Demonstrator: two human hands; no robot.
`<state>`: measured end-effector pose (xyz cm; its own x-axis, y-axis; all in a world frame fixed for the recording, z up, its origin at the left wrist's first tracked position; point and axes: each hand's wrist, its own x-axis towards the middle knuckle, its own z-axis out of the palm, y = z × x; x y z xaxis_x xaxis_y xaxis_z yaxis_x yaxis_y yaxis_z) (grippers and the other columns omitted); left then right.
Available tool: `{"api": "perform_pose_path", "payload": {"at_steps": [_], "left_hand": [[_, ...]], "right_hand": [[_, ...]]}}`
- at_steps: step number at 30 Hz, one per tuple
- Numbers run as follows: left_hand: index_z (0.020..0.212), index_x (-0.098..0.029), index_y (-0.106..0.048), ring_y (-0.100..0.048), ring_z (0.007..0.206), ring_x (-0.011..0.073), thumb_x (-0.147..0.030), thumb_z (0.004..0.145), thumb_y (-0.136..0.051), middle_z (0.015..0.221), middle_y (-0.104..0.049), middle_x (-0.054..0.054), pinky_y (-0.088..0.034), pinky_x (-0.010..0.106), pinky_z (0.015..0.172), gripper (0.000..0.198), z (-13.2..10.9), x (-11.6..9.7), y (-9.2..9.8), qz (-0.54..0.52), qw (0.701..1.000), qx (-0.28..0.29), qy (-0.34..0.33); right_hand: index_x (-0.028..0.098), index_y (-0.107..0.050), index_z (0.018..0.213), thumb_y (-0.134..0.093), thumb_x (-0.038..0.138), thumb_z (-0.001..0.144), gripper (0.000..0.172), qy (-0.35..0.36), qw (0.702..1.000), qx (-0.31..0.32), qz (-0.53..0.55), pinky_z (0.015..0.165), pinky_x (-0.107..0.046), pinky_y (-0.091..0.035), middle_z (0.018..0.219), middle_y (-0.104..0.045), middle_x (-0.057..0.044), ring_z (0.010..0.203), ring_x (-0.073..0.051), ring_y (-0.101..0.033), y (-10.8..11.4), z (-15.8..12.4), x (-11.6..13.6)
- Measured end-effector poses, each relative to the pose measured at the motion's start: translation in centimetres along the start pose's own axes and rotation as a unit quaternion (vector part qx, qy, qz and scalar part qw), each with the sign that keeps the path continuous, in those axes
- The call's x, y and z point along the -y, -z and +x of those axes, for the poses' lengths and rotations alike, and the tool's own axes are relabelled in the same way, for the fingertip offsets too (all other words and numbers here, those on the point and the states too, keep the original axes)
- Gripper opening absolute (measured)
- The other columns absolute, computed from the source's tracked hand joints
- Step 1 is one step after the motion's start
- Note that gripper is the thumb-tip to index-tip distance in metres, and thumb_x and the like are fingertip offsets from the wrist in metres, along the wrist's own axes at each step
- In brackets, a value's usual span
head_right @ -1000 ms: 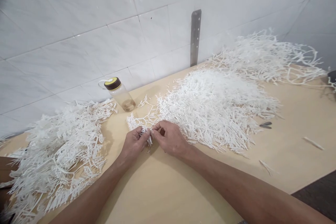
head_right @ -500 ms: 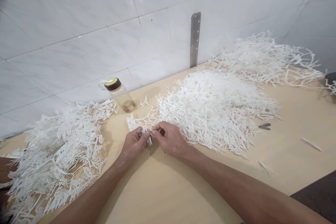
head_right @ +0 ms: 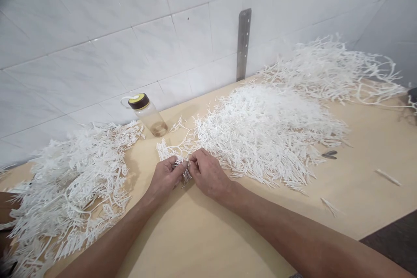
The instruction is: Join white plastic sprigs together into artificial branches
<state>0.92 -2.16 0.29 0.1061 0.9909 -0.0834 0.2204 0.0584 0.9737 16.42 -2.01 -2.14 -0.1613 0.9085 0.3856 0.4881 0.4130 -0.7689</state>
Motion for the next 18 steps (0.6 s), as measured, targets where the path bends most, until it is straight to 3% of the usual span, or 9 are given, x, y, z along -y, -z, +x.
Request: {"api": "perform_pose_path", "payload": {"at_steps": [4,9,18], "left_hand": [[0.063,-0.02,-0.043,-0.035,0.043,0.0075,-0.053,0.078,-0.068,0.048,-0.041,-0.007,-0.026,0.021,0.043,0.044,0.1,0.3,0.1,0.014,1.0,0.012,-0.001],[0.066,-0.02,-0.045,-0.038,0.042,0.0071,-0.056,0.076,-0.07,0.048,-0.044,-0.006,-0.031,0.021,0.043,0.045,-0.1,0.1,0.1,-0.02,0.999,0.03,0.002],[0.07,-0.02,-0.047,-0.027,0.033,0.0039,-0.054,0.078,-0.07,0.041,-0.04,-0.01,-0.022,0.017,0.035,0.042,0.2,-0.2,0.1,-0.091,0.995,-0.016,0.031]], "right_hand": [[0.02,-0.051,0.084,-0.045,0.018,0.091,0.01,-0.002,1.0,0.002,-0.017,0.069,-0.031,-0.042,0.082,-0.059,-0.005,0.075,-0.018,-0.056,-0.4,0.1,-0.1],[0.02,-0.05,0.078,-0.047,0.017,0.087,0.011,-0.096,0.994,-0.021,-0.041,0.062,-0.03,-0.039,0.073,-0.058,-0.003,0.068,-0.018,-0.053,0.0,0.6,-0.3],[0.021,-0.055,0.082,-0.056,0.025,0.086,0.006,-0.068,0.993,-0.093,-0.004,0.058,-0.028,-0.041,0.068,-0.059,0.0,0.057,-0.014,-0.052,0.7,0.5,-0.9]]}}
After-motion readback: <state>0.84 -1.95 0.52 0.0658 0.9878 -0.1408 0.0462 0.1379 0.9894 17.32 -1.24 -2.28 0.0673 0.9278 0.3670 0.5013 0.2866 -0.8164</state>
